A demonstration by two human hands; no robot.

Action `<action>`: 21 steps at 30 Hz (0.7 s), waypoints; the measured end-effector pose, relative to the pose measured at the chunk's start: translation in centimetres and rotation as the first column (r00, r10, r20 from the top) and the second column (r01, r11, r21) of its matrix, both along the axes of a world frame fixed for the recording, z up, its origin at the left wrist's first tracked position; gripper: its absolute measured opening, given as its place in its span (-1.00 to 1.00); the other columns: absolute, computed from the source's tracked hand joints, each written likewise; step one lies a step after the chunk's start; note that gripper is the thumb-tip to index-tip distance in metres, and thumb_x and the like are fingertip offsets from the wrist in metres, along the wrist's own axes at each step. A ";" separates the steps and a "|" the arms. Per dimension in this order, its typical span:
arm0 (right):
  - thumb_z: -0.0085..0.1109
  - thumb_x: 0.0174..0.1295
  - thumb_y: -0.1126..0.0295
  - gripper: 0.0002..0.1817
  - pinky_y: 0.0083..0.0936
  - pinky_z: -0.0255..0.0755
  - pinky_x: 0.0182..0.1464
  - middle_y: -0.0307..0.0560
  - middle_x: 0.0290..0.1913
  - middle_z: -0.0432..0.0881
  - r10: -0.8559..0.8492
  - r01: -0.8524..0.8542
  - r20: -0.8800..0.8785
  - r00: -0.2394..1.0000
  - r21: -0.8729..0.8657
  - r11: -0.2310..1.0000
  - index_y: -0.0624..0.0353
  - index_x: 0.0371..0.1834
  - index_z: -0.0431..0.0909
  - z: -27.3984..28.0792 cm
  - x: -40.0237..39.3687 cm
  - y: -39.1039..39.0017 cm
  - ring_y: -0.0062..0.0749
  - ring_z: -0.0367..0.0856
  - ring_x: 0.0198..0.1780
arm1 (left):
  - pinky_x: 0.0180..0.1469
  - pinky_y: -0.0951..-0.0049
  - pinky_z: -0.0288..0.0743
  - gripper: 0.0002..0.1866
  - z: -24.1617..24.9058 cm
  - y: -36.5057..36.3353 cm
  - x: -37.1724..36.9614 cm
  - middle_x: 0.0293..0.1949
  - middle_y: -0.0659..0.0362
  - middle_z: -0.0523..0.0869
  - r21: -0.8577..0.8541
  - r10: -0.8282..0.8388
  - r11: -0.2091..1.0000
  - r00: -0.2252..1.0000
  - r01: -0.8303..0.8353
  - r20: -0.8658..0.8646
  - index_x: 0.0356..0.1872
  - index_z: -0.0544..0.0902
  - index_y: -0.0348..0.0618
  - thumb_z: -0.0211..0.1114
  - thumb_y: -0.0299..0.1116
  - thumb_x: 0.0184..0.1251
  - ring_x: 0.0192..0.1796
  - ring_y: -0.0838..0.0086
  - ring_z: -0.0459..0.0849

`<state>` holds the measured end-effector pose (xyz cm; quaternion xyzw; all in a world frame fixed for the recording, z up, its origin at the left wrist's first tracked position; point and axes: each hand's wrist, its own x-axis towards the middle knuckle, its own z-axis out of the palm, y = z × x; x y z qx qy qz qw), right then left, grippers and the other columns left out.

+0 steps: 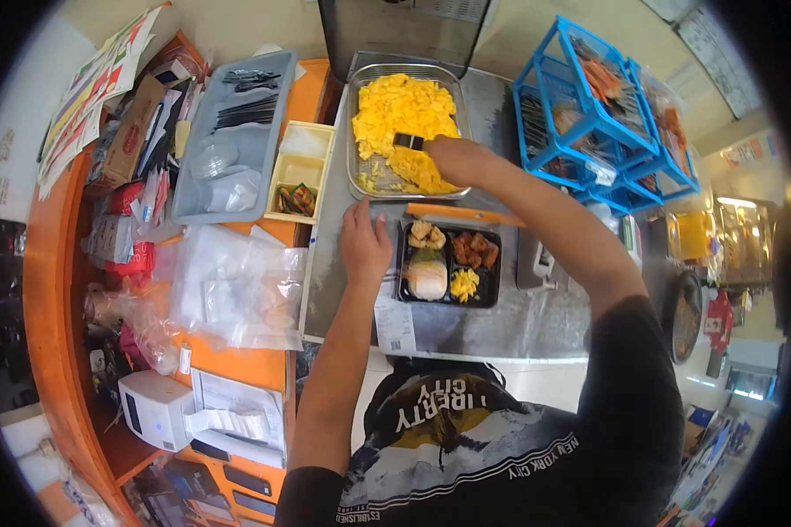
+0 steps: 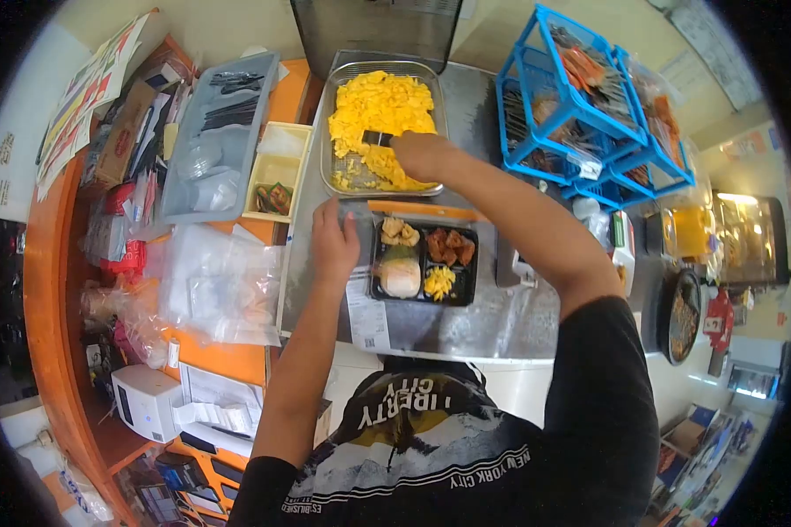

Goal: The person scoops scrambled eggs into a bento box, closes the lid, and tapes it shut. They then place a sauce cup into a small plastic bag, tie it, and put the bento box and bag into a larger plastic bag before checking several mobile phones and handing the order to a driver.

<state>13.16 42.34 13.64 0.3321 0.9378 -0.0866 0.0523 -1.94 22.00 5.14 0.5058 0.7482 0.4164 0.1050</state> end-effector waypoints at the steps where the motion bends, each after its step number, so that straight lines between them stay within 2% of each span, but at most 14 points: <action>1: 0.06 0.34 0.47 -0.71 -0.17 0.63 0.01 0.12 -0.06 0.78 -0.019 0.016 0.060 0.998 0.061 0.998 0.25 0.07 0.65 -1.6 -2.0 0.9 -0.05 0.77 0.05 | 0.25 0.08 0.49 -0.57 -0.1 0.9 0.0 0.21 -0.19 0.56 -0.013 0.012 1.000 0.998 -0.012 -0.060 0.28 0.57 -0.20 0.26 -0.32 0.44 0.20 -0.12 0.58; 3: 0.09 0.34 0.45 -0.73 -0.20 0.66 -0.03 0.06 -0.03 0.79 0.019 -0.034 0.256 0.966 0.056 0.998 0.19 0.01 0.73 -3.1 -5.0 1.8 -0.10 0.79 0.04 | 0.17 0.08 0.53 -0.64 0.0 2.1 -0.2 0.15 -0.17 0.60 -0.046 0.027 0.998 0.984 -0.036 -0.173 0.21 0.65 -0.12 0.27 -0.32 0.43 0.12 -0.07 0.63; 5: 0.18 0.31 0.40 -0.76 -0.24 0.69 -0.14 -0.02 -0.02 0.82 0.070 -0.121 0.448 0.892 0.084 0.989 0.10 -0.11 0.83 -4.6 -6.3 1.5 -0.18 0.82 0.01 | 0.11 0.07 0.53 -0.72 -0.6 3.2 -0.7 0.07 -0.14 0.62 -0.044 0.049 0.997 0.987 -0.056 -0.152 0.09 0.73 -0.05 0.29 -0.33 0.40 0.07 -0.04 0.63; 8: 0.27 0.26 0.35 -0.78 -0.26 0.69 -0.16 -0.06 -0.08 0.83 0.173 -0.178 0.551 0.816 -0.046 0.983 0.10 -0.12 0.83 -1.1 -7.0 -1.2 -0.18 0.82 -0.01 | 0.04 0.05 0.54 -0.78 -1.5 3.7 -1.1 -0.02 -0.11 0.64 -0.033 0.052 0.998 0.995 -0.055 -0.091 -0.04 0.80 -0.05 0.33 -0.38 0.34 0.02 -0.02 0.64; 12: 0.28 0.14 0.42 -0.79 -0.17 0.66 -0.20 0.04 -0.15 0.82 0.375 -0.260 0.469 0.800 -0.293 0.920 0.19 -0.21 0.82 0.0 -6.3 -1.3 -0.04 0.81 -0.11 | -0.01 0.07 0.54 -0.78 -2.3 4.1 -1.0 -0.08 -0.09 0.65 0.035 0.065 0.997 0.995 -0.063 -0.069 -0.08 0.81 -0.08 0.38 -0.47 0.27 -0.03 0.00 0.65; 13: 0.16 0.09 0.45 -0.78 -0.08 0.63 -0.22 0.18 -0.28 0.78 0.435 -0.306 0.421 0.796 -0.339 0.890 0.24 -0.29 0.79 -0.7 -6.1 -0.2 0.10 0.78 -0.19 | -0.01 0.07 0.54 -0.79 -2.5 4.3 -0.9 -0.08 -0.08 0.65 0.058 0.073 0.996 0.996 -0.070 -0.052 -0.09 0.81 -0.08 0.38 -0.47 0.26 -0.04 0.00 0.65; 16: 0.14 0.11 0.38 -0.75 -0.08 0.61 -0.18 0.24 -0.28 0.76 0.515 -0.348 0.331 0.791 -0.449 0.823 0.29 -0.32 0.76 -6.2 -6.9 3.5 0.15 0.75 -0.20 | 0.00 0.08 0.54 -0.80 -3.0 4.2 -0.9 -0.08 -0.06 0.64 0.091 0.086 0.992 0.996 -0.085 -0.007 -0.11 0.81 -0.11 0.41 -0.46 0.25 -0.04 0.03 0.64; 18: 0.10 0.14 0.34 -0.70 -0.06 0.59 -0.15 0.28 -0.27 0.75 0.469 -0.317 0.230 0.853 -0.486 0.815 0.34 -0.31 0.75 -8.8 -8.2 3.9 0.18 0.74 -0.20 | 0.01 0.09 0.53 -0.81 -2.8 4.2 -0.8 -0.07 -0.05 0.64 0.080 0.082 0.993 0.996 -0.084 0.021 -0.11 0.80 -0.13 0.42 -0.44 0.25 -0.04 0.05 0.64; 20: 0.07 0.17 0.30 -0.65 -0.04 0.57 -0.10 0.32 -0.25 0.74 0.423 -0.270 0.190 0.886 -0.530 0.804 0.39 -0.31 0.74 -8.4 -10.1 3.1 0.19 0.73 -0.17 | 0.05 0.13 0.52 -0.80 -1.9 4.3 -0.5 -0.10 -0.05 0.64 0.057 0.096 0.994 0.995 -0.097 0.020 -0.10 0.79 -0.18 0.44 -0.45 0.26 -0.04 0.06 0.64; 21: 0.05 0.19 0.28 -0.63 -0.04 0.56 -0.07 0.33 -0.23 0.74 0.406 -0.240 0.202 0.891 -0.550 0.800 0.40 -0.31 0.73 -6.0 -11.4 2.7 0.20 0.73 -0.14 | 0.07 0.15 0.51 -0.80 -1.6 4.3 -0.4 -0.11 -0.05 0.64 0.047 0.103 0.993 0.995 -0.104 0.019 -0.10 0.79 -0.20 0.44 -0.45 0.26 -0.04 0.07 0.64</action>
